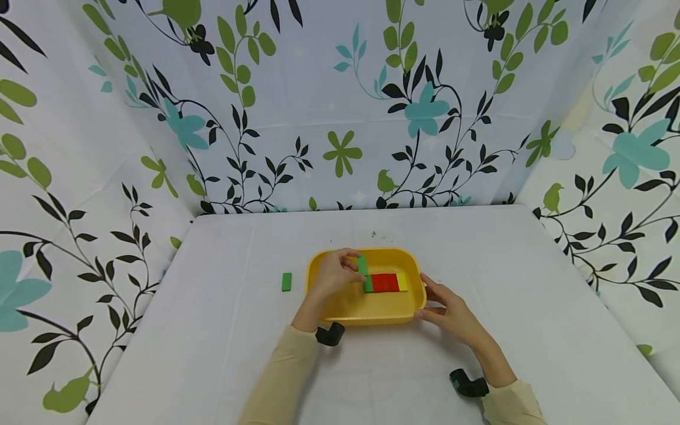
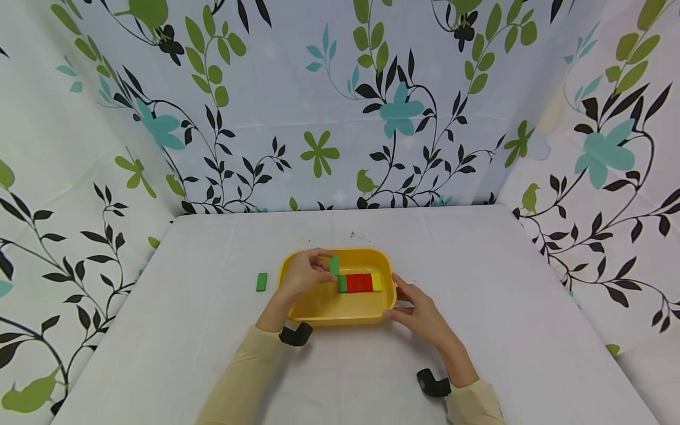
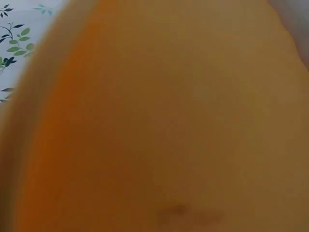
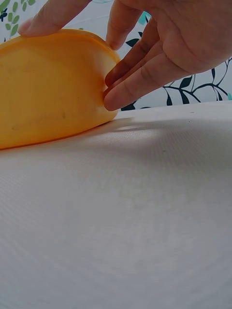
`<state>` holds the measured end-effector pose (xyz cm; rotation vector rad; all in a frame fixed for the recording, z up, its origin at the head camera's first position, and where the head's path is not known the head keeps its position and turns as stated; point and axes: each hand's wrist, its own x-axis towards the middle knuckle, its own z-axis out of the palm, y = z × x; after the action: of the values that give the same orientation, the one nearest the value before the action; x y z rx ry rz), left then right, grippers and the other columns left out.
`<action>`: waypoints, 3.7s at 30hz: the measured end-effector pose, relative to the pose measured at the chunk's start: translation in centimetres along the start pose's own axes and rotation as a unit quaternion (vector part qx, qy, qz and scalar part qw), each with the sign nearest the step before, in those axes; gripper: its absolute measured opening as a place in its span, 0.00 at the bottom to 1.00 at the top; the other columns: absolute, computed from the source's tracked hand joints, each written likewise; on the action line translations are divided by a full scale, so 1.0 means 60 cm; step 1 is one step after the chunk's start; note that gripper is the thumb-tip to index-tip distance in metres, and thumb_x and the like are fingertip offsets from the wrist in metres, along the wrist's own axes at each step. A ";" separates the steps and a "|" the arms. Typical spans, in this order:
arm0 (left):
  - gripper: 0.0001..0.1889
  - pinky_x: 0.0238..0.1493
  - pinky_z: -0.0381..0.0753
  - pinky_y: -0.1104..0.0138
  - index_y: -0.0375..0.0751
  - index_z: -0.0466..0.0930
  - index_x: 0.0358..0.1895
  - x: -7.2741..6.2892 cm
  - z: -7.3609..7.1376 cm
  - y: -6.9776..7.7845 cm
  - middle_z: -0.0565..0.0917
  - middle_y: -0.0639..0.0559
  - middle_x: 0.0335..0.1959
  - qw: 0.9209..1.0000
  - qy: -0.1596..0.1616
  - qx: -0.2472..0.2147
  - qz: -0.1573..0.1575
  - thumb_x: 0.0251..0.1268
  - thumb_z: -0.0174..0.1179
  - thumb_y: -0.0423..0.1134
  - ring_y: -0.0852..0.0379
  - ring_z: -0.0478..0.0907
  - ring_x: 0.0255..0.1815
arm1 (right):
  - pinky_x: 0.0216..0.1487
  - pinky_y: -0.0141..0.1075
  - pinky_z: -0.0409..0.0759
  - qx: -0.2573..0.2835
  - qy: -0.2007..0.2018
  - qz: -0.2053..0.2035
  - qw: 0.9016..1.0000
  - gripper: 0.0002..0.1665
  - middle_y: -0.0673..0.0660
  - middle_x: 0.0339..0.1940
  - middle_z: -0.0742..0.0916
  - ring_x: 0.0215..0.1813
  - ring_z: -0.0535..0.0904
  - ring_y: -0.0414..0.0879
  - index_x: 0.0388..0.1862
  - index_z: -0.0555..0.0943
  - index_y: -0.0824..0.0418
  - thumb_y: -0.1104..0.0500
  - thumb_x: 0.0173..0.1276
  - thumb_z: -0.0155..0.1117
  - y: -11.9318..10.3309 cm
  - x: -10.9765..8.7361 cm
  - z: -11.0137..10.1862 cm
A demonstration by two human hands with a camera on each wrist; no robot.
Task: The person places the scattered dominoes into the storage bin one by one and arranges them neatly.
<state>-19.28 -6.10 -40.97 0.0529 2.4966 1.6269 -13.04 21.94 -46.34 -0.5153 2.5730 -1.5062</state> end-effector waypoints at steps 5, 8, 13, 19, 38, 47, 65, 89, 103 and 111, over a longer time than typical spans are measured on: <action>0.23 0.31 0.73 0.70 0.41 0.83 0.51 0.003 0.005 -0.008 0.80 0.48 0.30 0.999 0.003 0.030 -0.024 0.47 0.74 0.29 0.55 0.74 0.29 | 0.53 0.36 0.81 -0.001 0.002 0.006 1.000 0.49 0.65 0.62 0.78 0.63 0.76 0.61 0.78 0.58 0.57 0.55 0.61 0.72 -0.004 -0.001 0.000; 0.23 0.30 0.72 0.70 0.41 0.83 0.51 0.005 0.009 -0.016 0.80 0.48 0.30 0.998 0.002 0.042 -0.037 0.48 0.74 0.29 0.54 0.73 0.29 | 0.53 0.37 0.81 -0.001 0.002 0.007 1.000 0.49 0.65 0.62 0.78 0.63 0.77 0.60 0.78 0.59 0.57 0.55 0.61 0.72 -0.006 -0.002 0.001; 0.23 0.28 0.72 0.70 0.40 0.83 0.51 0.011 0.015 -0.032 0.80 0.48 0.30 0.998 0.000 0.053 -0.047 0.47 0.74 0.28 0.55 0.73 0.27 | 0.53 0.37 0.82 -0.001 0.000 0.004 1.000 0.49 0.65 0.62 0.78 0.62 0.77 0.61 0.78 0.58 0.58 0.55 0.61 0.71 -0.005 -0.002 0.002; 0.25 0.25 0.73 0.70 0.39 0.83 0.51 0.013 0.022 -0.042 0.80 0.47 0.31 0.997 0.003 0.057 -0.052 0.44 0.74 0.24 0.55 0.73 0.26 | 0.53 0.37 0.82 -0.001 -0.001 -0.001 1.000 0.49 0.66 0.62 0.78 0.63 0.76 0.62 0.78 0.58 0.59 0.55 0.61 0.71 -0.005 -0.002 0.001; 0.27 0.33 0.80 0.64 0.37 0.83 0.52 0.014 0.032 -0.043 0.83 0.39 0.43 0.992 -0.001 0.096 -0.079 0.41 0.73 0.22 0.50 0.76 0.33 | 0.54 0.37 0.81 -0.012 -0.001 0.001 1.000 0.49 0.64 0.63 0.77 0.64 0.76 0.60 0.78 0.58 0.55 0.54 0.61 0.71 -0.007 -0.003 0.002; 0.26 0.41 0.80 0.61 0.37 0.82 0.53 0.016 0.041 -0.044 0.82 0.38 0.50 0.986 -0.005 0.156 -0.065 0.43 0.74 0.25 0.49 0.75 0.39 | 0.53 0.37 0.82 -0.005 -0.002 0.001 1.000 0.50 0.64 0.62 0.78 0.63 0.76 0.60 0.78 0.57 0.55 0.55 0.61 0.71 -0.009 -0.003 0.000; 0.26 0.46 0.80 0.60 0.36 0.83 0.53 0.013 0.046 -0.039 0.82 0.38 0.52 0.979 -0.001 0.195 -0.056 0.44 0.74 0.25 0.48 0.76 0.44 | 0.53 0.37 0.82 -0.004 -0.002 0.005 1.000 0.50 0.64 0.62 0.78 0.64 0.76 0.60 0.78 0.58 0.54 0.54 0.61 0.71 -0.008 -0.003 0.002; 0.36 0.43 0.81 0.58 0.35 0.76 0.61 0.008 0.037 -0.039 0.80 0.37 0.55 0.983 0.001 0.178 -0.050 0.41 0.76 0.28 0.46 0.77 0.42 | 0.54 0.38 0.81 0.000 -0.002 0.006 1.000 0.50 0.64 0.62 0.78 0.64 0.76 0.60 0.78 0.57 0.55 0.55 0.61 0.71 -0.007 -0.003 0.003; 0.31 0.35 0.76 0.69 0.37 0.75 0.62 -0.049 -0.048 0.040 0.78 0.47 0.35 0.998 -0.029 0.053 0.016 0.51 0.73 0.33 0.54 0.73 0.33 | 0.55 0.39 0.81 -0.011 0.002 0.009 1.000 0.49 0.65 0.63 0.77 0.63 0.76 0.61 0.78 0.58 0.55 0.55 0.61 0.71 -0.009 -0.004 0.004; 0.30 0.39 0.79 0.68 0.43 0.76 0.63 -0.064 -0.146 0.046 0.81 0.41 0.45 0.997 0.044 0.047 0.050 0.54 0.72 0.35 0.51 0.76 0.39 | 0.55 0.39 0.81 -0.012 -0.001 0.010 1.000 0.49 0.65 0.63 0.77 0.63 0.76 0.61 0.78 0.57 0.55 0.55 0.62 0.71 -0.010 -0.003 0.004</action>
<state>-16.98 -13.36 -34.57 0.1216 2.6773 1.5799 -12.68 21.52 -45.92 -0.4919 2.5884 -1.4702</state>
